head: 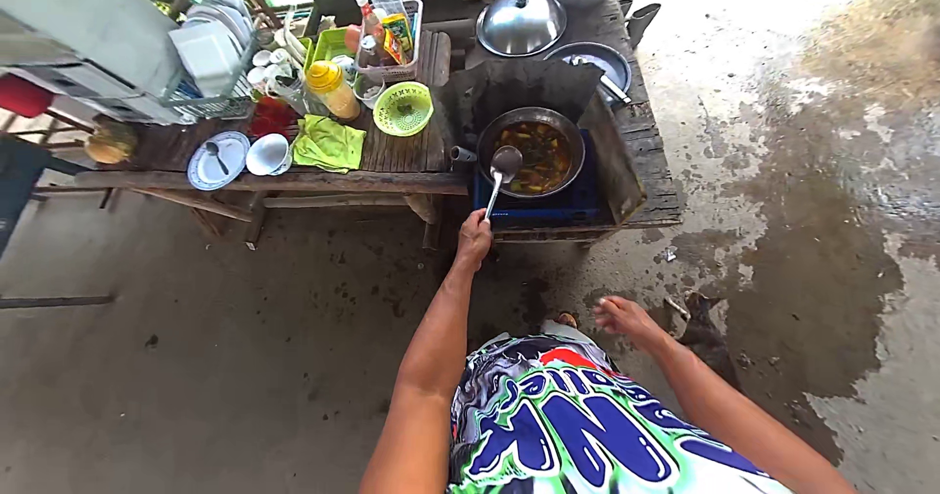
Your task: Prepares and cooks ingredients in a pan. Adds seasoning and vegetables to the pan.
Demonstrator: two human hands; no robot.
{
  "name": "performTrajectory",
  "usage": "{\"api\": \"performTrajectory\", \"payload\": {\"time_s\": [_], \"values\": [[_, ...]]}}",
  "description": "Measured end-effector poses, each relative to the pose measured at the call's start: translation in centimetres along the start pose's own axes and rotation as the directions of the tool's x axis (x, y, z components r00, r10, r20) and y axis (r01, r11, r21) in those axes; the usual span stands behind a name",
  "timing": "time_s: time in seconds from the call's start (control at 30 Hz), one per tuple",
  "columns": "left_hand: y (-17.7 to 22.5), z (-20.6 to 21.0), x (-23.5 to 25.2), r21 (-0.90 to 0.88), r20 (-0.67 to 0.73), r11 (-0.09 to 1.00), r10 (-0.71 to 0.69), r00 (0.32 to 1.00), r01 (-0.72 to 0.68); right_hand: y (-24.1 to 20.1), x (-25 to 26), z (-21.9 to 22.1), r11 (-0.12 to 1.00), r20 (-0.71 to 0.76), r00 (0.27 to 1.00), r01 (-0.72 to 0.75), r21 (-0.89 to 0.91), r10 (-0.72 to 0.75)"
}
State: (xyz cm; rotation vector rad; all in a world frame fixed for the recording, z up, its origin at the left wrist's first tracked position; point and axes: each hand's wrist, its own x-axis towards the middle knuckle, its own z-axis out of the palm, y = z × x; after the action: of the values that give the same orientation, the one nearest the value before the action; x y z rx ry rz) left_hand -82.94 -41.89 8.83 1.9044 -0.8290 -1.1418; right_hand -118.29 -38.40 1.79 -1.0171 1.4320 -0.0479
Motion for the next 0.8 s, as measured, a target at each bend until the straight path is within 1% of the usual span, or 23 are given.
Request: {"api": "performTrajectory", "payload": {"time_s": [0.03,0.07,0.1,0.13,0.2,0.23,0.3,0.4,0.47,0.53,0.57,0.63,0.7,0.73,0.8], "values": [[-0.9,-0.9,-1.0,-0.238,0.079,0.966,-0.085,0.993,0.102,-2.8,0.0,3.0,0.999,0.057,0.997,0.048,0.021,-0.049],[-1.8,-2.0,-2.1,-0.413,0.163,0.889,-0.14,0.977,0.197,-5.7,-0.1,6.2,0.994,0.112,0.989,0.092,0.052,-0.097],[-2.9,-3.3,-3.2,-0.51,0.222,0.819,-0.17,0.96,0.263,-8.4,-0.1,9.5,0.988,0.167,0.975,0.134,0.082,-0.146],[-4.3,-4.6,-4.3,-0.555,0.256,0.774,-0.191,0.948,0.306,-10.6,-0.1,12.8,0.979,0.224,0.956,0.168,0.114,-0.19],[-7.3,-7.5,-6.8,-0.559,0.261,0.762,-0.213,0.942,0.327,-13.7,0.5,19.5,0.956,0.361,0.89,0.22,0.195,-0.278],[-8.5,-9.1,-8.0,-0.546,0.235,0.776,-0.219,0.947,0.315,-14.8,0.9,22.8,0.941,0.423,0.846,0.239,0.241,-0.323],[-10.5,-12.5,-10.1,-0.532,0.158,0.802,-0.218,0.963,0.27,-16.7,0.9,29.1,0.913,0.494,0.775,0.265,0.311,-0.394],[-13.0,-18.1,-11.2,-0.509,0.049,0.844,-0.167,0.985,0.169,-19.5,0.8,35.9,0.915,0.527,0.755,0.253,0.313,-0.39],[-14.9,-22.3,-11.5,-0.422,0.039,0.894,-0.147,0.988,0.15,-21.6,2.2,38.9,0.92,0.547,0.742,0.282,0.27,-0.388],[-17.7,-26.1,-12.2,-0.367,0.01,0.905,-0.229,0.973,0.217,-24.2,3.9,41.2,0.939,0.556,0.759,0.242,0.243,-0.34],[-19.6,-27.8,-12.8,-0.375,-0.042,0.891,-0.291,0.956,0.255,-25.7,4.7,42.3,0.947,0.545,0.778,0.21,0.243,-0.312],[-23.7,-31.0,-14.9,-0.475,-0.17,0.826,-0.425,0.889,0.304,-29.0,6.5,45.0,0.95,0.502,0.814,0.19,0.248,-0.294],[-28.1,-34.2,-18.0,-0.623,-0.254,0.714,-0.569,0.782,0.318,-32.7,8.1,48.3,0.951,0.456,0.842,0.196,0.24,-0.288],[-30.2,-35.8,-19.7,-0.69,-0.283,0.652,-0.644,0.711,0.316,-34.6,9.0,50.3,0.953,0.431,0.856,0.205,0.224,-0.285],[-34.0,-38.9,-22.7,-0.782,-0.324,0.541,-0.778,0.539,0.31,-38.6,11.1,55.0,0.953,0.393,0.872,0.232,0.194,-0.292]]}}
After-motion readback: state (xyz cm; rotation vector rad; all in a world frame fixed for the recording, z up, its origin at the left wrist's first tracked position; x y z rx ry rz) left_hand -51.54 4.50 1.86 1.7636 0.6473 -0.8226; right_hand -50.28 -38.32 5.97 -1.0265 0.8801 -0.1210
